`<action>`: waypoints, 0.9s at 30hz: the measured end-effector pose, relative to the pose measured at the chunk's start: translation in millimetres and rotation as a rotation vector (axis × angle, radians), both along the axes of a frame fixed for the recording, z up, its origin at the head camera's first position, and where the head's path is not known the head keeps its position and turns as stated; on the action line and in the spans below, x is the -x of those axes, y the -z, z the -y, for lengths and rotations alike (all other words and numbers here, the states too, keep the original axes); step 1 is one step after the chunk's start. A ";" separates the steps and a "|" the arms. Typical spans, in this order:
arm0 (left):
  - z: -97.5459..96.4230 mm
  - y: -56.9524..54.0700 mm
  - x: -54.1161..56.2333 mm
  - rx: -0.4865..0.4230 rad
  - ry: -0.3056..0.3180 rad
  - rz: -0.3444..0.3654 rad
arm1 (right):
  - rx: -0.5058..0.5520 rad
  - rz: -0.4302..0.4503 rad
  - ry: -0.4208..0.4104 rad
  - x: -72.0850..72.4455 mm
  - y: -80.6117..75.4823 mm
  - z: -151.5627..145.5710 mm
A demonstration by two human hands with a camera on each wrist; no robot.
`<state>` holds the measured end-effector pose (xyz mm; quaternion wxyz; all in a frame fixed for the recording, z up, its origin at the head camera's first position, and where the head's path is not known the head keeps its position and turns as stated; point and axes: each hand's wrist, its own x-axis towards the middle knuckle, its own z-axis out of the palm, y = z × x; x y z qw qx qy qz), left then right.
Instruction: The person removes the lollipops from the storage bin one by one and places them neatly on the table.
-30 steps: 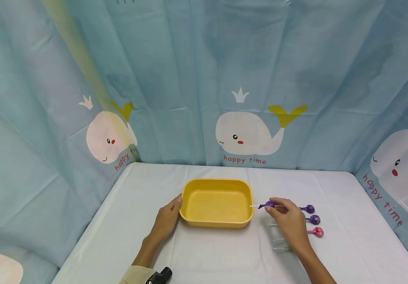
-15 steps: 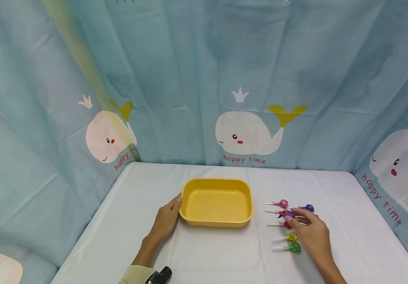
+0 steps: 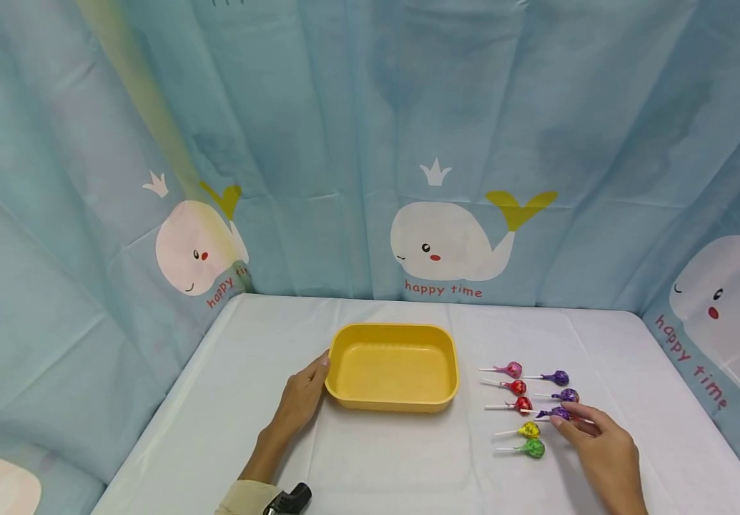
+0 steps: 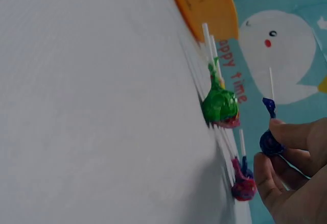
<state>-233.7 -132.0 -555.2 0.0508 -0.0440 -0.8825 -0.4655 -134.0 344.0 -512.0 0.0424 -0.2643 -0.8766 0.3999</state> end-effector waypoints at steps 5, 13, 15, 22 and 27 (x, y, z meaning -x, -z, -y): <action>0.3 0.7 0.2 -0.002 0.001 -0.004 | 0.020 0.080 0.030 -7.8 6.9 -9.6; 0.8 -0.9 0.5 0.003 -0.009 0.005 | 0.007 0.115 0.056 -17.7 14.7 -22.2; 0.6 -1.1 0.3 0.002 -0.007 0.001 | -0.002 0.123 0.055 -20.1 15.6 -26.0; 0.0 -1.8 -0.8 -0.002 -0.006 0.006 | -0.038 0.149 0.037 -22.2 19.3 -37.4; -0.4 -2.3 -1.2 0.001 -0.005 0.005 | -0.034 0.156 0.026 -19.9 23.8 -41.0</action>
